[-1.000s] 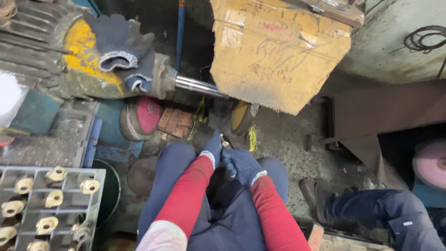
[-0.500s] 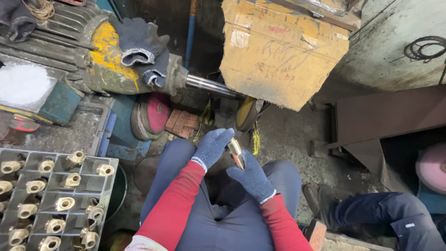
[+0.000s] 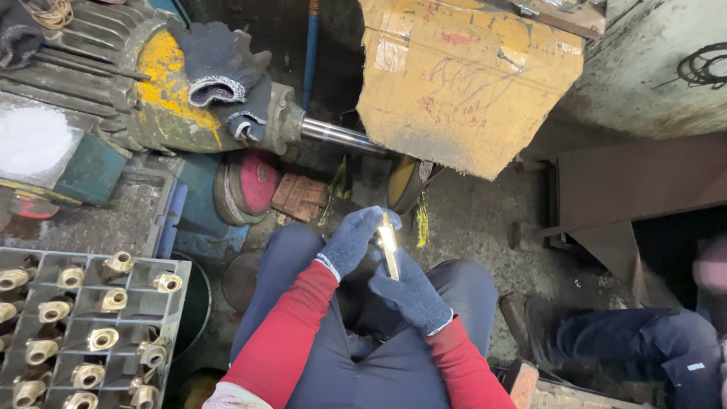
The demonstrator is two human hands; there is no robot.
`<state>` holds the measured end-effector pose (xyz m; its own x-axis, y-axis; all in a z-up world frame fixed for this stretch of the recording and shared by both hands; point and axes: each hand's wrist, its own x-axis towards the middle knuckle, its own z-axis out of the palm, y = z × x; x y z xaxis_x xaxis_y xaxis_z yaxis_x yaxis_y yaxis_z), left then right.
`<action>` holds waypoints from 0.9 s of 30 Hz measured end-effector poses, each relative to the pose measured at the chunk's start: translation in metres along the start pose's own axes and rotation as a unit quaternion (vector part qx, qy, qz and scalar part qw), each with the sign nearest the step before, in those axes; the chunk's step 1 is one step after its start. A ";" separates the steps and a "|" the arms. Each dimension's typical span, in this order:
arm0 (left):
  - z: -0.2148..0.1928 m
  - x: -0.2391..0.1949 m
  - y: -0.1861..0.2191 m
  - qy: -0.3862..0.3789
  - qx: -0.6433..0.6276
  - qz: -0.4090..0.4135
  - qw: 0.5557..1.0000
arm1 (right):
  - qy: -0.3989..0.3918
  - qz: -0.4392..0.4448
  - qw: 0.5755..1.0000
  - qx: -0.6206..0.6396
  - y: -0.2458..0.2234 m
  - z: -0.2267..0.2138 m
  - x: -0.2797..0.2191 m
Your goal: The person holds a metal component with gloved hands and presses it against a rotating polishing wheel, moving the part to polish different surfaces before placing it in a grid-like tray.
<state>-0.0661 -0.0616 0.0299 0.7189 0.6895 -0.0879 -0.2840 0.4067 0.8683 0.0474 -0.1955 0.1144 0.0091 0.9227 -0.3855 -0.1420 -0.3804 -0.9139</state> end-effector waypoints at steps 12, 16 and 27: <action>0.002 0.000 0.019 -0.042 0.013 0.048 0.998 | -0.040 -0.070 0.988 -0.130 0.029 -0.013 0.017; 0.001 0.004 0.017 -0.046 -0.009 0.038 0.998 | -0.040 -0.034 0.996 -0.075 0.024 -0.010 0.017; -0.002 0.013 0.014 -0.041 0.024 0.037 0.998 | -0.043 -0.038 0.994 -0.095 0.011 -0.006 0.018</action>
<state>-0.0616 -0.0457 0.0399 0.7473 0.6643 0.0154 -0.3080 0.3257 0.8939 0.0523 -0.1829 0.0968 -0.0723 0.9482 -0.3095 0.0457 -0.3068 -0.9507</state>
